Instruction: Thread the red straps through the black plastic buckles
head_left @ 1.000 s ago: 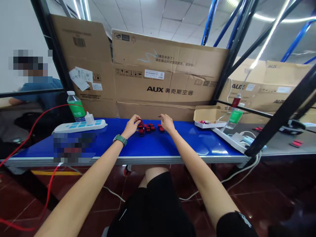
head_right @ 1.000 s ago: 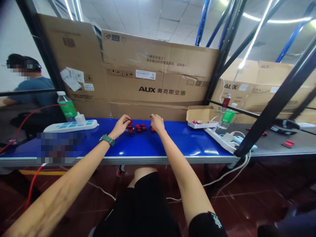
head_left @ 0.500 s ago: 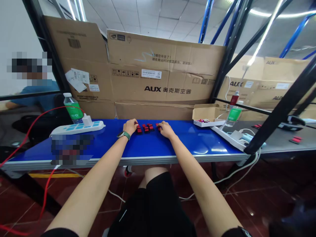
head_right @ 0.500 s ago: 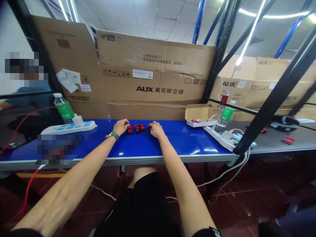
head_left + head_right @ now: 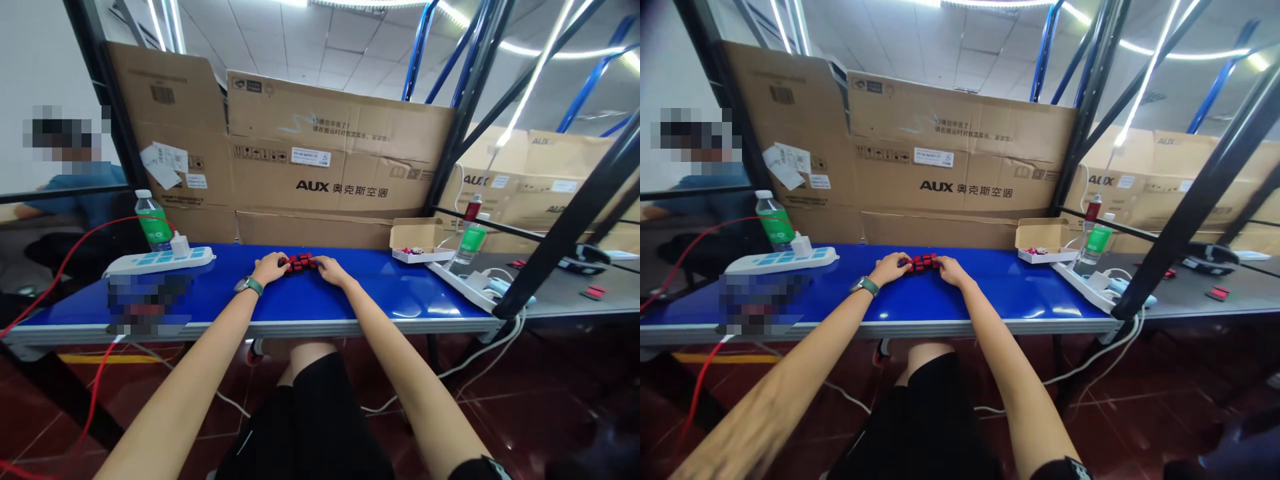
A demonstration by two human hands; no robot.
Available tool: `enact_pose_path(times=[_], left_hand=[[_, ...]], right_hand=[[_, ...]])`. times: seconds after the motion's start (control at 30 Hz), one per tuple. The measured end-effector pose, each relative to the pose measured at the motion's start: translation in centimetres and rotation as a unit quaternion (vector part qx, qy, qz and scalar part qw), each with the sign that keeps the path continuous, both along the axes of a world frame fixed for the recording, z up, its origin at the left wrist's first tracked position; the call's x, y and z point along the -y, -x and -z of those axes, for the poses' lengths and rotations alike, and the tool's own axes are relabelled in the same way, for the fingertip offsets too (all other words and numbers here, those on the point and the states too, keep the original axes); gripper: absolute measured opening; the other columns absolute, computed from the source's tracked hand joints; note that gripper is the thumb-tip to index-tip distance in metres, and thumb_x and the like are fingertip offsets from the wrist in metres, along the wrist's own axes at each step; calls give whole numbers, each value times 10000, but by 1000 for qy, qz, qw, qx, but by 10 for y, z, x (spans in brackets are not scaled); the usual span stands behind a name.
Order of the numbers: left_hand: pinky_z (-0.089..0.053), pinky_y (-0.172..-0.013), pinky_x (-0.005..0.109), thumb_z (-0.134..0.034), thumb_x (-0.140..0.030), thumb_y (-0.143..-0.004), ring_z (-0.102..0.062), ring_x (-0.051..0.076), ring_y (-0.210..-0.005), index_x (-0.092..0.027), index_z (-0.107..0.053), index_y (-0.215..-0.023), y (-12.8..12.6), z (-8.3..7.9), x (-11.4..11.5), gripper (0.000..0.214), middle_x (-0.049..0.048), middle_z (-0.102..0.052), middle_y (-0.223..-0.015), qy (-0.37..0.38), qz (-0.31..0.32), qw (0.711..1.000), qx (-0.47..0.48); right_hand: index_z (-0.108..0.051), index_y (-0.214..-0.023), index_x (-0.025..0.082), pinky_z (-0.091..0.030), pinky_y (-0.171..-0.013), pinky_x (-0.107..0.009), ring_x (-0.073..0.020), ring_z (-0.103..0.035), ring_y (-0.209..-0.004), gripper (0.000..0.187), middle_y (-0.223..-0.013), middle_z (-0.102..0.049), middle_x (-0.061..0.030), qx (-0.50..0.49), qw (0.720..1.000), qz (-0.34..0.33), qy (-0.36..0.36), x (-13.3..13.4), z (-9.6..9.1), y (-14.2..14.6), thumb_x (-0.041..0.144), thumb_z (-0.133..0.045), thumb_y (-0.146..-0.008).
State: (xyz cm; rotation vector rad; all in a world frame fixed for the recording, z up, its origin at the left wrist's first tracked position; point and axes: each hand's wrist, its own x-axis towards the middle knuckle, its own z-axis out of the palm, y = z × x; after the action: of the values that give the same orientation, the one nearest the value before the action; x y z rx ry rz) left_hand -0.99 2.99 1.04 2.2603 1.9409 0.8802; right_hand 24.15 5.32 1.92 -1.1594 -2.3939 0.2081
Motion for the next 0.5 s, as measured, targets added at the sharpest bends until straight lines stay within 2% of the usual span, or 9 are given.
enact_pose_path(times=[0.13, 0.2, 0.23, 0.3, 0.37, 0.43, 0.5], left_hand=[[-412, -996, 499, -539, -490, -935, -606, 332, -1178, -313, -672, -1254, 4, 0, -2, 388, 110, -676, -1250, -16, 6, 1000, 1], [-388, -1027, 553, -476, -498, -962, -566, 362, -1242, -326, -660, -1295, 12, 1, -1, 418, 131, -631, -1345, -8, -25, 1000, -7], [-360, -1052, 586, -469, -502, -962, -533, 377, -1287, -344, -653, -1315, 16, 2, -1, 428, 129, -598, -1403, -1, -38, 999, -16], [-287, -1101, 644, -484, -524, -947, -432, 399, -1395, -373, -630, -1355, 24, 5, 0, 458, 117, -518, -1514, 30, -45, 998, -35], [-222, -1127, 688, -493, -559, -930, -356, 407, -1457, -400, -594, -1394, 30, 8, 0, 501, 95, -460, -1572, 75, -35, 995, -50], [-188, -1135, 712, -459, -595, -931, -312, 406, -1488, -417, -546, -1439, 31, 9, 1, 545, 76, -417, -1604, 107, -25, 992, -65], [-171, -1138, 730, -384, -620, -951, -286, 398, -1505, -417, -484, -1490, 29, 8, 3, 585, 61, -371, -1629, 121, -26, 989, -87]], right_hand=[[-559, -1448, 221, -426, -1120, -336, -186, -596, -1248, 549, -1433, -607, -64, -15, 999, 26, -18, 0, -4, -8, 99, -445, -925], [-505, -1495, 252, -392, -1156, -401, -207, -519, -1349, 548, -1498, -546, -72, -5, 995, 94, -30, -2, -4, -19, 144, -404, -967], [-466, -1522, 282, -370, -1167, -473, -244, -454, -1411, 536, -1555, -479, -77, 10, 990, 136, -25, -2, -3, -26, 225, -430, -990], [-390, -1555, 365, -268, -1173, -642, -328, -282, -1513, 566, -1654, -315, -59, 58, 981, 183, 10, -2, 1, -38, 471, -464, -1004], [-348, -1563, 421, -141, -1165, -728, -366, -179, -1546, 625, -1685, -233, -35, 104, 974, 190, 65, -1, 5, -47, 656, -394, -985], [-317, -1571, 437, -59, -1164, -742, -372, -143, -1555, 676, -1694, -203, -21, 128, 969, 184, 105, 2, 8, -51, 739, -318, -965], [-291, -1579, 441, -31, -1172, -730, -365, -126, -1560, 706, -1699, -181, -8, 134, 967, 182, 119, 4, 8, -52, 769, -279, -954]])
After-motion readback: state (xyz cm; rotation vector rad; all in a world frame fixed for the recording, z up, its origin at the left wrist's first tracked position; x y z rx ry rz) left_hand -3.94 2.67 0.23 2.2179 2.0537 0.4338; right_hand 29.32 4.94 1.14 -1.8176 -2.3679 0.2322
